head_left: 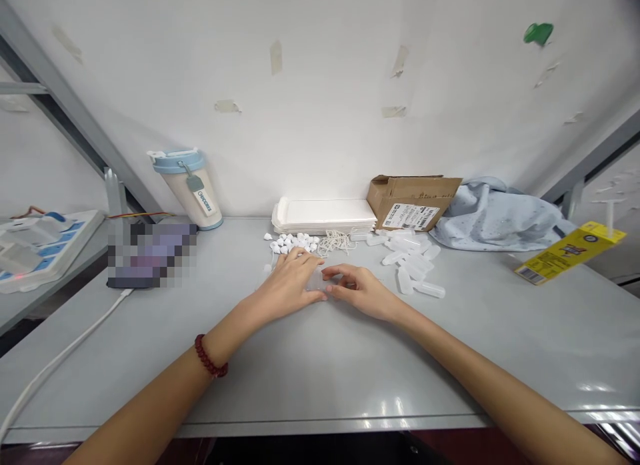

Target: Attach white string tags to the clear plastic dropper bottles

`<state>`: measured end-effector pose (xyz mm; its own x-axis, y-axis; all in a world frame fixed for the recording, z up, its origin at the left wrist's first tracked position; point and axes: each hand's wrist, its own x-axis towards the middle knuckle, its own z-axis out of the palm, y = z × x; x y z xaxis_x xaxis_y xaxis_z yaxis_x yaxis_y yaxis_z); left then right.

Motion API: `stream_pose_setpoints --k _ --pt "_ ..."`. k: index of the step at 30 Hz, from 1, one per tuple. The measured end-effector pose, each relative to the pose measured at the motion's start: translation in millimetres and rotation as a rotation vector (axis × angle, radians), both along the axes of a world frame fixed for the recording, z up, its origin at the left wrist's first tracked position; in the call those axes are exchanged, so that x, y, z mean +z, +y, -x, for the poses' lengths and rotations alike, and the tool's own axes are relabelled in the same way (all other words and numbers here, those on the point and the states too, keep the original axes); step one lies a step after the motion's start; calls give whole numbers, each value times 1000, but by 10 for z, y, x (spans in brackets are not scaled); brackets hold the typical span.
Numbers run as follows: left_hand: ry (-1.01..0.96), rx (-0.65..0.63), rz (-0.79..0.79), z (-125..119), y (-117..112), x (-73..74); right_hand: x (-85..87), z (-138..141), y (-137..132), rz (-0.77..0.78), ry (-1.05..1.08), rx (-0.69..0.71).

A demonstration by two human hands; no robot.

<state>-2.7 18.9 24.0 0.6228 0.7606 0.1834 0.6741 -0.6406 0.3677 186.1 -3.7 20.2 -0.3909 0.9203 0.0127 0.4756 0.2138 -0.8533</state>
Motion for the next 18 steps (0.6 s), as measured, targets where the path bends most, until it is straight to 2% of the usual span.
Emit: stream_pose_setpoints --k 12,18 --pt "45 45 86 6 11 35 10 -4 -12 16 12 -6" --pt "44 51 78 3 17 32 -1 -7 -9 27 10 4"
